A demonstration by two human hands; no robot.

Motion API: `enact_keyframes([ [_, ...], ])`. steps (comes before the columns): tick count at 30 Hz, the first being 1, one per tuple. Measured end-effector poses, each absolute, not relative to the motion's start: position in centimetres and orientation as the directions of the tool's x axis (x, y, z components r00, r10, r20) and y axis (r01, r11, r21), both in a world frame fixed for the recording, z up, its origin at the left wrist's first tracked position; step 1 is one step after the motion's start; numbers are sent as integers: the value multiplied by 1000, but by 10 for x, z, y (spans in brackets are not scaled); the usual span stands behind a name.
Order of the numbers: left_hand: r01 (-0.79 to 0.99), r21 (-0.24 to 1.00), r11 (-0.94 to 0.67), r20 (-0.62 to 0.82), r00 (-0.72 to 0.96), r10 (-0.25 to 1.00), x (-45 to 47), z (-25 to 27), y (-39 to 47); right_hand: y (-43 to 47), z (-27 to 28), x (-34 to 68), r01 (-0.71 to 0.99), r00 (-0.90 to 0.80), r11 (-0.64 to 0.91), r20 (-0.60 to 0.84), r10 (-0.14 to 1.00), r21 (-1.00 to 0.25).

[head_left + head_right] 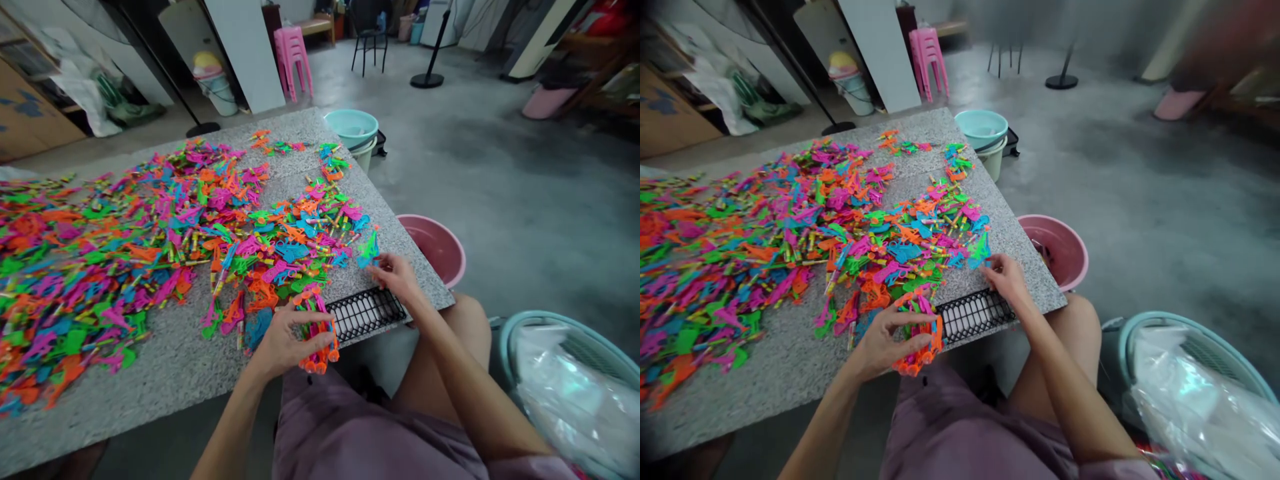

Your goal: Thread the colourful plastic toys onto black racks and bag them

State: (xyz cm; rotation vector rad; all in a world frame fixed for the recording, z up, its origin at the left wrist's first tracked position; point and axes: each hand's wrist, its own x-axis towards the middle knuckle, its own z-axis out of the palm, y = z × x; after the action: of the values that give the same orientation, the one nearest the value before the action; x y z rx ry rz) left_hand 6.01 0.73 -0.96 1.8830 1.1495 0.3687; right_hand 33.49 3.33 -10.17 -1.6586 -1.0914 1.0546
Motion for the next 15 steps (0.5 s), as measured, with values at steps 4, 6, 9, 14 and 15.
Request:
enact_keyframes([
  [4,545,808,-222,-143,548,824,62,-10,9,-3,-96,313,136,-3,-138,-140,990,-981],
  [6,539,809,-234,-120,542,832,63,-10,10,-11,-93,299,120,-36,-62,-66,997,-991],
  [9,527,814,-244,-104,546,831,65,-10,10,-8,-95,280,143,-103,30,15,995,-989],
  [14,551,801,-234,-116,526,843,65,-9,8,5,-101,262,467,-275,210,85,958,-859],
  [15,549,803,-231,-116,524,844,65,-10,8,7,-100,260,521,-318,260,97,943,-813],
])
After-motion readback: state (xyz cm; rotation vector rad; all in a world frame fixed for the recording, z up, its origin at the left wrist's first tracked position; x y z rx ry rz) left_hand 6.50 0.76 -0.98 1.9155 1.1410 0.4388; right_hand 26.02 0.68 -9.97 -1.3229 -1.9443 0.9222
